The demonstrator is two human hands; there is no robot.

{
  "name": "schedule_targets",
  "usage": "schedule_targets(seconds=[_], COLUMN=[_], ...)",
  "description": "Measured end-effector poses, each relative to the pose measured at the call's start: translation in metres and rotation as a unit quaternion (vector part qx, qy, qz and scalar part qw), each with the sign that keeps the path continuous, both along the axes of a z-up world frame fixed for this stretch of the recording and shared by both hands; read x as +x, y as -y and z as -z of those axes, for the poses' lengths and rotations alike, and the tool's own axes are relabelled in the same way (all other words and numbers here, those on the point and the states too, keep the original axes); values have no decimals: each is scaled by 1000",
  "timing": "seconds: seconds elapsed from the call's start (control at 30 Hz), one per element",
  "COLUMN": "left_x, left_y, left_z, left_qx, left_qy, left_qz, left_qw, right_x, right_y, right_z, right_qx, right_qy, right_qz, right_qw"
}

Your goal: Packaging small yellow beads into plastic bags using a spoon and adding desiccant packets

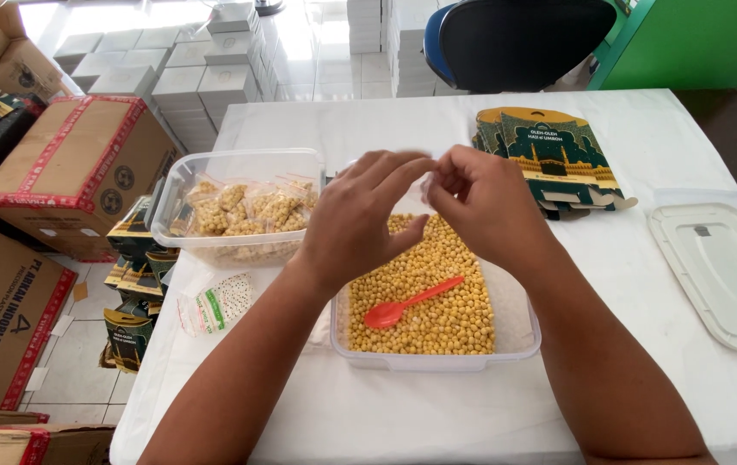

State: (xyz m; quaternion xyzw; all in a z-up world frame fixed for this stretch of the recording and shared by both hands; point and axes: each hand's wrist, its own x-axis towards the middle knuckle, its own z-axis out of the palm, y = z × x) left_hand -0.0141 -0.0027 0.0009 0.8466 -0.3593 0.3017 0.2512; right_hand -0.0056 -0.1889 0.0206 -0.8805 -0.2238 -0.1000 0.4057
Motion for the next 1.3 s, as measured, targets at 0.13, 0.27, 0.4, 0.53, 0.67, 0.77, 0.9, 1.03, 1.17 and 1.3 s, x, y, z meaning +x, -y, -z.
schedule_targets(seconds=[0.13, 0.27, 0.4, 0.53, 0.67, 0.77, 0.9, 1.03, 1.17, 1.3], left_x=[8, 3, 6, 8, 8, 6, 13, 9, 8, 8], left_y=[-3, -4, -3, -3, -3, -3, -2, -5, -5, -5], left_z=[11, 7, 10, 12, 12, 9, 21, 17, 11, 10], left_qx=[-25, -43, -33, -34, -34, -40, -101, -178, -189, -175], left_qy=[15, 13, 20, 13, 9, -2, -83, -165, -216, -225], left_qz=[4, 29, 33, 46, 48, 39, 43, 41, 28, 19], left_qw=[1000, 999, 999, 998, 998, 998, 990, 969, 957, 958], right_x=[0, 0, 6, 8, 10, 6, -9, -23, -29, -18], right_y=[0, -1, -1, -1, 0, 0, 3, 15, -1, -8], right_z=[0, -1, 3, 7, 10, 2, -16, -43, -37, -5], right_qx=[10, 0, -14, -22, -12, -14, -7, -50, -308, -491], right_qy=[-18, -33, -32, -34, -40, -49, -83, -53, -178, -171], right_qz=[-9, -5, 6, 11, 14, 9, -14, -38, -109, -234], right_qw=[1000, 999, 999, 999, 999, 999, 996, 997, 928, 822])
